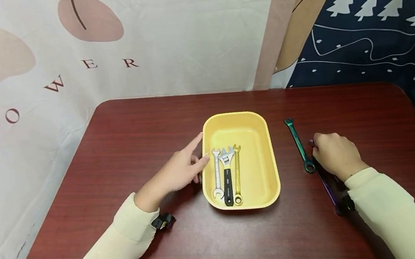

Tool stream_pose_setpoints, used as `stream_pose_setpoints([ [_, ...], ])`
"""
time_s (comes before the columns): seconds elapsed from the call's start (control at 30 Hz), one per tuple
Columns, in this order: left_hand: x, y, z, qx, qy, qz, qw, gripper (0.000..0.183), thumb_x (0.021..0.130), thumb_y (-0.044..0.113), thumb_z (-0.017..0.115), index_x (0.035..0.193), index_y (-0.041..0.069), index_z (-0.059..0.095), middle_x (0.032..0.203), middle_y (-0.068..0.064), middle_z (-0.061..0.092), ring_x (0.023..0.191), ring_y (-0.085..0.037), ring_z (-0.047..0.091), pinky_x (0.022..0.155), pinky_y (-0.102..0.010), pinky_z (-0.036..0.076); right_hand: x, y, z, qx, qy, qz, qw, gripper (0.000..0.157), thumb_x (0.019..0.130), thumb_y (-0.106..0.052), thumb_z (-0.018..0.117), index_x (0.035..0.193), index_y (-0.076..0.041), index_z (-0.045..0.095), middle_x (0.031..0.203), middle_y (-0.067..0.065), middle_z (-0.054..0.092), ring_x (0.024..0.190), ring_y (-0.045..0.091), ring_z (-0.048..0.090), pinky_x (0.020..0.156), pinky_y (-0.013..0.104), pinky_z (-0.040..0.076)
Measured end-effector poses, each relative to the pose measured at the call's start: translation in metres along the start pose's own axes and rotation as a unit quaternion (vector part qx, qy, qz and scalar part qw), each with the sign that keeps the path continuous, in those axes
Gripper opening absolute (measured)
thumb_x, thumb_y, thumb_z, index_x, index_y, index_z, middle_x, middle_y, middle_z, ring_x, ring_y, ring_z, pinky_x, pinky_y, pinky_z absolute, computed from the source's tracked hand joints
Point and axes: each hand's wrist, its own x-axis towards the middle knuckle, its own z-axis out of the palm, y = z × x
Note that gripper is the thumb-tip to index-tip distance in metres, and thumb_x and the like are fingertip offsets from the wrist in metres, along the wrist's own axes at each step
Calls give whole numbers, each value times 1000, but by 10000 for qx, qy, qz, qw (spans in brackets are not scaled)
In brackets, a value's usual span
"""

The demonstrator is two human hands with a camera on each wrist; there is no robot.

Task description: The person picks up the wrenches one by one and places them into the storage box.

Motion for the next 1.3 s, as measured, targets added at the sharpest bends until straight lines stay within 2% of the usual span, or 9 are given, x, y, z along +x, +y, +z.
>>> stream_pose_setpoints([
  [0.33,0,0,0,36,-21,-97,9999,77,102,36,55,163,29,7,63,-3,66,56,-19,68,52,-34,52,-3,-16,-13,123,587,-218,9980,12,92,-7,64,90,5,61,62,7,55,51,16,45,44,30,35],
  [0.63,0,1,-1,63,-28,-111,9999,77,102,36,55,163,26,7,64,-3,66,57,-18,68,54,-33,52,-5,-45,-28,575,954,-458,9927,11,91,-7,68,94,4,66,81,20,70,60,19,56,48,28,47],
  [0.87,0,0,-2,88,-13,-110,9999,77,102,36,55,163,28,8,64,-2,66,56,-17,68,54,-33,52,-9,-63,-37,607,1159,-662,9892,10,89,-7,70,92,2,66,81,18,72,66,23,64,52,32,52],
  [1.3,0,-1,0,21,-24,-38,10000,75,103,34,55,162,30,9,64,-2,64,56,-20,68,54,-32,52,-13,-88,-49,1090,1549,-829,9784,7,91,-10,69,94,-4,67,78,10,70,69,20,62,56,17,48],
])
